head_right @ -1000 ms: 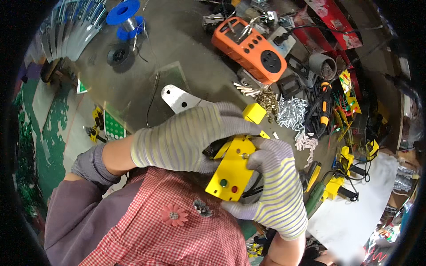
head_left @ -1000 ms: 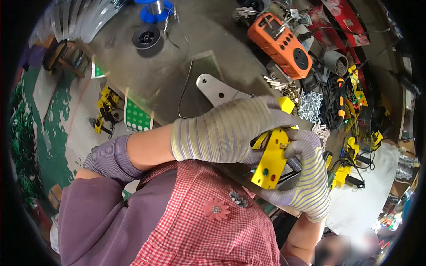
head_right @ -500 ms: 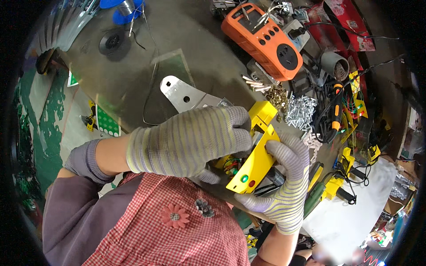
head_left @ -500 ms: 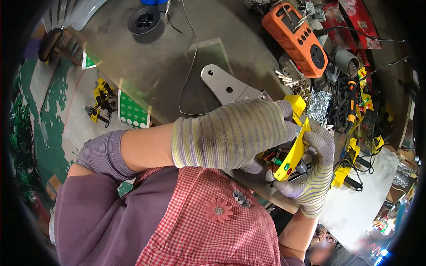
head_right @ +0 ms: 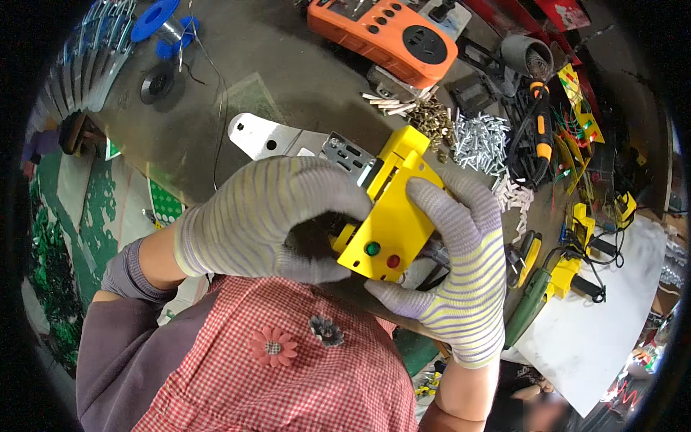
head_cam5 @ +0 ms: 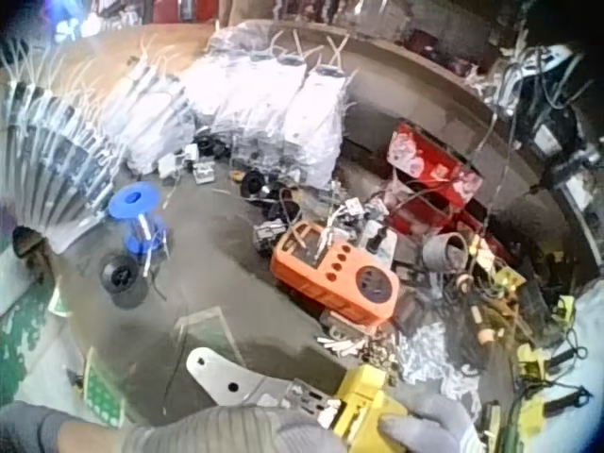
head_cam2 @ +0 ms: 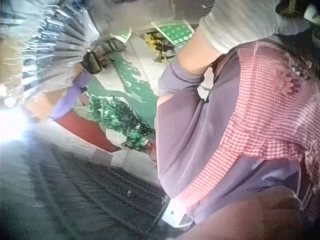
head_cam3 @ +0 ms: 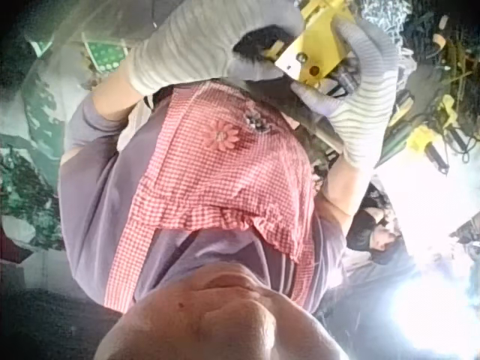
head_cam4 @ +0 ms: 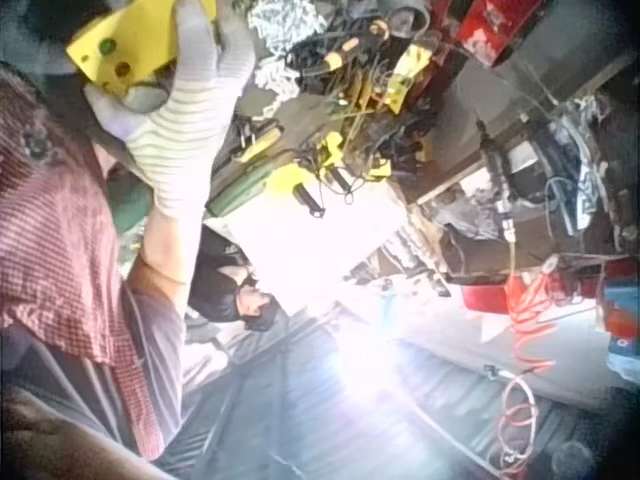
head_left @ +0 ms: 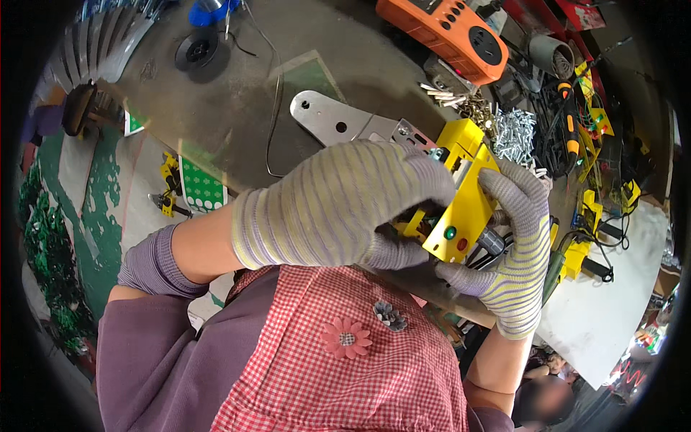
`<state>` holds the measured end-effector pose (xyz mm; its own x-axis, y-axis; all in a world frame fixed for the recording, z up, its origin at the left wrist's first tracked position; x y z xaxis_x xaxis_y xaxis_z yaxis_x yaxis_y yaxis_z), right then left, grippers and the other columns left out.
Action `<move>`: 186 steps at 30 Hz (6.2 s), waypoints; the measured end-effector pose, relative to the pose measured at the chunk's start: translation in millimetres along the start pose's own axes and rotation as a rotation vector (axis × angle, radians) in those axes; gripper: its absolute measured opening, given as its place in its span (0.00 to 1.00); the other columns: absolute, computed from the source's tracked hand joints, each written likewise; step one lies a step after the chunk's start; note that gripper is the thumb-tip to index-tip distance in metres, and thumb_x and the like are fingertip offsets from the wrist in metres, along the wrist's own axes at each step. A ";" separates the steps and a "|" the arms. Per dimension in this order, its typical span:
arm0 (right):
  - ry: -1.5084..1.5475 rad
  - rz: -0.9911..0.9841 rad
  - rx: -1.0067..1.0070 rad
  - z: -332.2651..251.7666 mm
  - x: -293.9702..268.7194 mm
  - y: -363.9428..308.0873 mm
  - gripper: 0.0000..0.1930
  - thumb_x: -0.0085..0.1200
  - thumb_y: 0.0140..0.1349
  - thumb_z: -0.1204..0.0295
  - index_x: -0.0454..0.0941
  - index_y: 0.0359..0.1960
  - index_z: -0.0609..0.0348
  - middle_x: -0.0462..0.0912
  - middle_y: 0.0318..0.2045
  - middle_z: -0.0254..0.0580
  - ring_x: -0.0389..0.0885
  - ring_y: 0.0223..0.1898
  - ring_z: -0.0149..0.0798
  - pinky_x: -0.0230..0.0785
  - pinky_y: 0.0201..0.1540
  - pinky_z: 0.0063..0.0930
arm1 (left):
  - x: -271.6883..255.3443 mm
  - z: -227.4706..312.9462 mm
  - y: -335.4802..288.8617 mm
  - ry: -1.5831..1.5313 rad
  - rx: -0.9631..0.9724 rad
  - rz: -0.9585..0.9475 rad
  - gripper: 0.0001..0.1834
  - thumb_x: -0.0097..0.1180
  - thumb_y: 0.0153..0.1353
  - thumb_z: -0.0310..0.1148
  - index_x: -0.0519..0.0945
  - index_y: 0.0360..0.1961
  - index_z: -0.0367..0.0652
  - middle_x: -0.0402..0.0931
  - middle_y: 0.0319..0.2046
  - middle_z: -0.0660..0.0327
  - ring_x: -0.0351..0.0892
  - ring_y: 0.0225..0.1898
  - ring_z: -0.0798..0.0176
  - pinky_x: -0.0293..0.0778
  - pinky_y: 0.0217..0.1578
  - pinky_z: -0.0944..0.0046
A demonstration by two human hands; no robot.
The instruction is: Assembling, wiring, and soldering components into a yellow control box housing.
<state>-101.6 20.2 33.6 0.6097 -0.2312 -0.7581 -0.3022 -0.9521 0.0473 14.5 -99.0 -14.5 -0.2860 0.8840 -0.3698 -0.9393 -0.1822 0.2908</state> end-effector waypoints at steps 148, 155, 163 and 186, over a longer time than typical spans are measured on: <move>-0.167 -0.088 0.193 98.8 -59.1 -77.6 0.19 0.69 0.45 0.68 0.83 0.42 0.54 0.73 0.29 0.40 0.72 0.38 0.48 0.65 0.44 0.44 | 38.8 15.9 39.4 0.553 0.061 -0.309 0.36 0.68 0.33 0.51 0.83 0.51 0.64 0.70 0.62 0.54 0.71 0.59 0.46 0.66 0.60 0.47; -0.306 0.086 -0.017 47.8 -62.9 -36.9 0.22 0.68 0.44 0.56 0.81 0.38 0.56 0.78 0.44 0.49 0.77 0.47 0.56 0.68 0.51 0.47 | 37.0 8.8 36.2 0.450 0.039 -0.251 0.49 0.69 0.37 0.54 0.71 0.65 0.49 0.70 0.65 0.55 0.71 0.58 0.48 0.70 0.56 0.48; -0.268 -0.089 -0.195 15.7 12.5 -15.0 0.30 0.74 0.37 0.56 0.82 0.45 0.49 0.74 0.57 0.58 0.76 0.54 0.63 0.73 0.54 0.50 | 7.0 -0.6 30.1 -0.093 -0.011 -0.049 0.65 0.79 0.34 0.51 0.56 0.72 0.39 0.65 0.64 0.46 0.63 0.66 0.45 0.60 0.65 0.48; -0.011 -0.154 -0.008 23.1 17.5 -27.1 0.27 0.74 0.39 0.65 0.82 0.46 0.49 0.69 0.59 0.64 0.79 0.50 0.62 0.77 0.50 0.45 | 24.9 40.5 19.5 0.629 0.117 -0.155 0.36 0.71 0.36 0.59 0.83 0.48 0.54 0.75 0.49 0.66 0.76 0.50 0.53 0.71 0.45 0.50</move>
<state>-99.7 46.6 4.0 0.6401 -0.0801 -0.7641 -0.2002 -0.9776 -0.0652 -3.3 -63.1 17.7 -0.2386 0.4697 -0.8500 -0.9619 0.0062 0.2735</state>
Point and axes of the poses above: each hand's wrist, its own y-axis towards the middle knuckle, its own x-axis out of the palm, z = x × y, the point moved 7 cm from there along y, towards the middle knuckle
